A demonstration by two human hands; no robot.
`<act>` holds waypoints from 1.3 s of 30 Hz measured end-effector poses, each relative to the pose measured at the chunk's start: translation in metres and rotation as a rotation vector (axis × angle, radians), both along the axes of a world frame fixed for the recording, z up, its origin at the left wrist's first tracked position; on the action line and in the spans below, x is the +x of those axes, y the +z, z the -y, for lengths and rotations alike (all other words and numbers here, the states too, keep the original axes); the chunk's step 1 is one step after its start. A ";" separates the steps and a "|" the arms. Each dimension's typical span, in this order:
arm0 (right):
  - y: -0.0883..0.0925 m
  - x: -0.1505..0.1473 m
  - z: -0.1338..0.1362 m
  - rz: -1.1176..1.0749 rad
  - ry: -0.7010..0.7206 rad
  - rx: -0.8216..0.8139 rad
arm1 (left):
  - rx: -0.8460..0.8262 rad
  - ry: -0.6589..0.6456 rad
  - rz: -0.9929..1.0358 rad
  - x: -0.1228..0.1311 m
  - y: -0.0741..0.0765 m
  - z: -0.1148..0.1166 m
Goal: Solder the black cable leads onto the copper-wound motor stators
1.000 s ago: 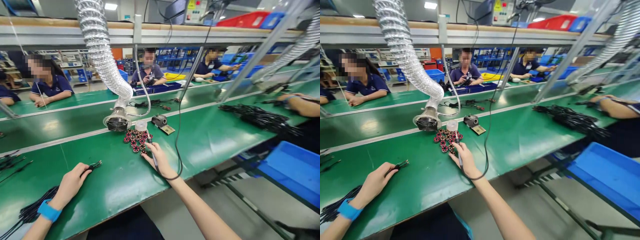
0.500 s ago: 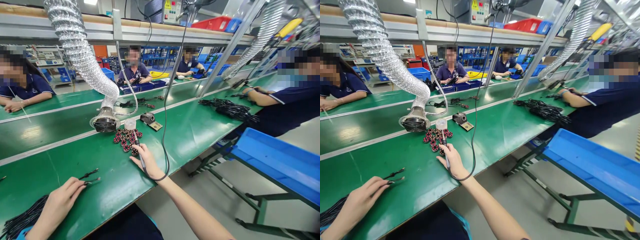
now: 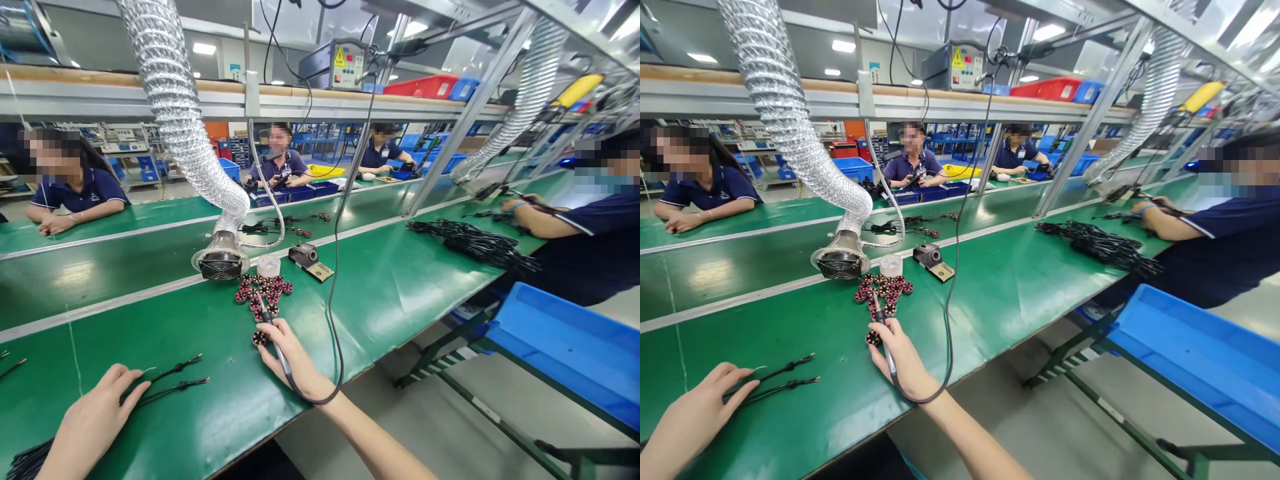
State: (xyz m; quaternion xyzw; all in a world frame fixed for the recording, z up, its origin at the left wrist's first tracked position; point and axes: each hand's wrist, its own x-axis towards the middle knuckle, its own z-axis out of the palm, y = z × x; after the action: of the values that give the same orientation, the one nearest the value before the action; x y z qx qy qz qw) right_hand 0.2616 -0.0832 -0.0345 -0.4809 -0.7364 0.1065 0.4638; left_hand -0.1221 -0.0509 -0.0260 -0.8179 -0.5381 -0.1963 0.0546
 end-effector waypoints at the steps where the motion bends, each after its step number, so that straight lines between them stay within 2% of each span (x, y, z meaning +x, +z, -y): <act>1: 0.001 -0.003 -0.001 0.007 0.031 -0.004 | 0.010 0.015 -0.029 0.000 -0.003 0.003; 3: 0.004 -0.011 -0.005 0.026 0.098 -0.015 | 0.020 0.028 -0.081 0.005 -0.004 0.008; 7: 0.005 -0.032 -0.024 0.077 0.210 -0.043 | 0.016 -0.028 -0.141 0.014 0.001 0.013; 12: 0.005 -0.061 -0.057 0.117 0.345 -0.028 | -0.029 -0.083 -0.217 0.011 0.005 0.006; 15: 0.009 -0.074 -0.079 0.159 0.442 -0.013 | -0.122 -0.092 -0.222 0.008 0.015 -0.002; 19: 0.011 -0.092 -0.100 0.165 0.510 -0.015 | -0.264 -0.032 -0.013 0.014 0.043 -0.021; 21: 0.006 -0.100 -0.106 0.122 0.498 -0.001 | -0.304 0.049 0.119 0.024 0.056 -0.037; 23: -0.002 -0.106 -0.110 0.081 0.446 -0.002 | -0.335 0.095 0.215 0.037 0.061 -0.056; 26: -0.011 -0.109 -0.113 0.026 0.402 -0.022 | -0.416 0.081 0.322 0.062 0.054 -0.078; 30: -0.016 -0.108 -0.113 -0.023 0.433 -0.039 | -0.505 0.084 0.402 0.084 0.036 -0.085; 34: -0.018 -0.108 -0.116 -0.054 0.474 -0.052 | -0.577 0.098 0.526 0.084 0.025 -0.083; 39: -0.016 -0.107 -0.118 -0.073 0.469 -0.077 | -0.715 0.058 0.672 0.086 0.023 -0.085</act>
State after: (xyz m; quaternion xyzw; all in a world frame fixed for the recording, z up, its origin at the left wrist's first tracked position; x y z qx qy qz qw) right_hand 0.1542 0.0347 -0.0503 -0.3099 -0.8060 0.2569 0.4340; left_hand -0.0362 0.0339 -0.0034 -0.6616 -0.5821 -0.2508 -0.4006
